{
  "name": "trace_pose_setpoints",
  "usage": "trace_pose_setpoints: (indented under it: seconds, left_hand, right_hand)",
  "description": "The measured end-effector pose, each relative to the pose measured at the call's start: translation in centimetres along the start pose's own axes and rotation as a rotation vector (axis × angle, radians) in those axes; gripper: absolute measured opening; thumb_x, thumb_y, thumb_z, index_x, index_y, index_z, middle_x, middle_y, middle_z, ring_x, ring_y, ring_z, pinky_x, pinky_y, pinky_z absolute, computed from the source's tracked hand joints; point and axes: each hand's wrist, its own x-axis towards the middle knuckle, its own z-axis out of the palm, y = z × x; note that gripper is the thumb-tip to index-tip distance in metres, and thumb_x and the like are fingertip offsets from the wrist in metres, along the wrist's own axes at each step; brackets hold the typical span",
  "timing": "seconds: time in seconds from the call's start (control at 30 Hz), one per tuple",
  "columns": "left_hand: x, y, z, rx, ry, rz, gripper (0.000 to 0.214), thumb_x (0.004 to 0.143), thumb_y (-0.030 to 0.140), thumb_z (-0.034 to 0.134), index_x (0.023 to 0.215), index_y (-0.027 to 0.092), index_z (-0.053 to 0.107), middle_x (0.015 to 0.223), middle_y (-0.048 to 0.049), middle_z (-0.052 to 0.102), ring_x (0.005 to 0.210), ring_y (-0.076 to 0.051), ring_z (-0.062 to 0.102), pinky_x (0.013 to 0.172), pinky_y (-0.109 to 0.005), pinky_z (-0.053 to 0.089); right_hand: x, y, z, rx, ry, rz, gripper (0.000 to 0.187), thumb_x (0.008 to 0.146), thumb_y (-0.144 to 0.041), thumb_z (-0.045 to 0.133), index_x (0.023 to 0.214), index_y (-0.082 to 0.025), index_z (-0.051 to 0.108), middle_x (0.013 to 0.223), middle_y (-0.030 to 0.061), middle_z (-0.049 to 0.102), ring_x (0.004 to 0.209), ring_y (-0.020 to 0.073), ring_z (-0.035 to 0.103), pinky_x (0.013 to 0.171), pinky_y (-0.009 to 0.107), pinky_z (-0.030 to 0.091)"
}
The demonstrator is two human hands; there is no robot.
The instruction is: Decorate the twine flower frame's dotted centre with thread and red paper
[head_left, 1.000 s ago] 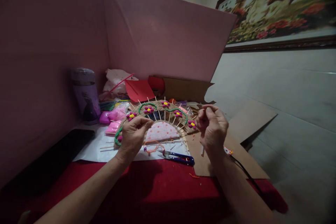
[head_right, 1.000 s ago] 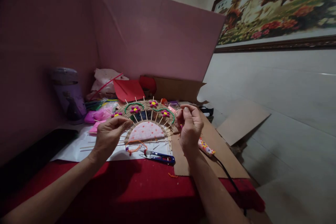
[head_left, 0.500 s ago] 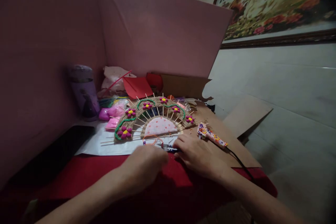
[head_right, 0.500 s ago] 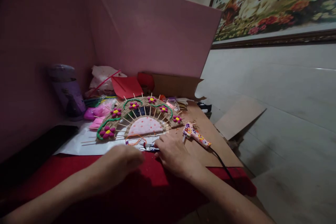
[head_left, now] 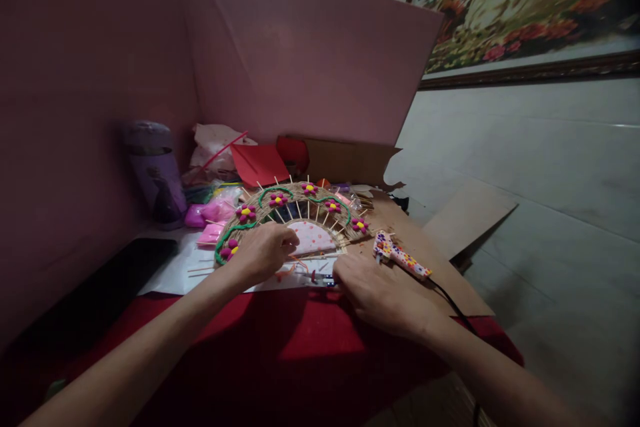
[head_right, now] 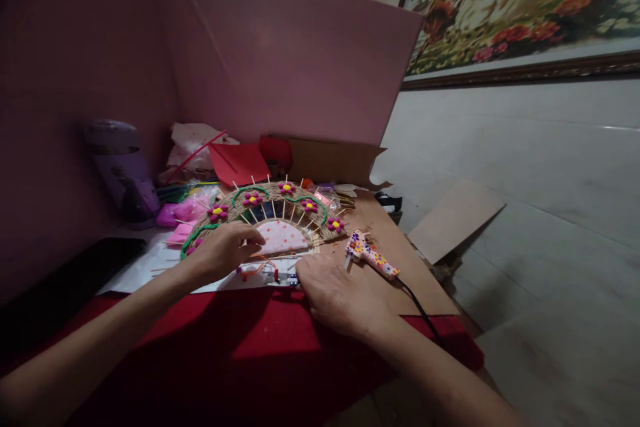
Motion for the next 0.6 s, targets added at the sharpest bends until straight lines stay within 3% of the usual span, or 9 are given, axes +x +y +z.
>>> trace_pose_setpoints:
  seconds: [0.1, 0.17, 0.23, 0.4, 0.5, 0.6]
  left_hand:
    - [-0.6, 1.4, -0.2, -0.213, -0.076, 0.054, 0.022, 0.081, 0.031, 0.054, 0.076, 0.018, 0.071, 0.067, -0.0039, 0.067, 0.060, -0.014, 0.054, 0.057, -0.026, 0.038]
    - [-1.0, 2.0, 0.1, -0.315, -0.090, 0.066, 0.019, 0.078, 0.033, 0.059, 0.084, 0.019, 0.071, 0.071, -0.0031, 0.066, 0.065, -0.015, 0.055, 0.060, -0.026, 0.040]
    - [-1.3, 2.1, 0.7, -0.326, -0.066, 0.151, 0.019, 0.075, 0.031, 0.065, 0.091, 0.021, 0.071, 0.082, -0.0042, 0.066, 0.078, -0.017, 0.056, 0.069, -0.029, 0.042]
    - [-1.5, 1.6, 1.9, -0.298, -0.004, 0.282, 0.012, 0.080, 0.021, 0.060, 0.074, 0.020, 0.070, 0.084, -0.0044, 0.060, 0.080, -0.016, 0.053, 0.074, -0.030, 0.042]
    - [-1.6, 1.8, 1.8, -0.435, 0.016, 0.251, 0.013, 0.078, 0.016, 0.060, 0.068, 0.018, 0.067, 0.079, -0.0038, 0.060, 0.080, -0.015, 0.054, 0.074, -0.029, 0.042]
    - [-1.6, 1.9, 1.2, -0.621, 0.066, 0.089, 0.013, 0.075, 0.019, 0.060, 0.063, 0.016, 0.064, 0.067, -0.0021, 0.060, 0.067, -0.013, 0.054, 0.063, -0.026, 0.042]
  right_hand:
    - [-0.5, -0.4, -1.5, 0.060, -0.018, 0.041, 0.022, 0.068, 0.000, 0.043, 0.082, -0.017, 0.047, 0.086, 0.0077, 0.055, 0.071, 0.0167, 0.044, 0.062, 0.030, 0.032]
    - [-0.6, -0.6, -2.0, 0.075, -0.013, 0.044, 0.024, 0.067, 0.000, 0.043, 0.083, -0.017, 0.046, 0.087, 0.0077, 0.054, 0.072, 0.0169, 0.044, 0.063, 0.030, 0.033]
    - [-0.7, -0.8, -1.9, 0.088, -0.016, 0.047, 0.026, 0.067, 0.001, 0.042, 0.084, -0.017, 0.045, 0.088, 0.0074, 0.054, 0.073, 0.0169, 0.045, 0.064, 0.030, 0.034]
    - [-0.7, -1.0, -1.2, 0.151, -0.033, 0.058, 0.028, 0.066, 0.003, 0.039, 0.085, -0.018, 0.043, 0.088, 0.0065, 0.052, 0.072, 0.0163, 0.043, 0.063, 0.029, 0.034]
    - [-0.8, -1.1, -1.3, 0.182, -0.048, 0.064, 0.028, 0.065, 0.003, 0.039, 0.082, -0.018, 0.041, 0.085, 0.0053, 0.051, 0.068, 0.0152, 0.041, 0.060, 0.028, 0.032]
    - [-1.0, -0.9, -1.6, 0.204, -0.045, 0.075, 0.028, 0.064, 0.003, 0.039, 0.081, -0.019, 0.040, 0.082, 0.0043, 0.051, 0.065, 0.0143, 0.041, 0.058, 0.027, 0.030]
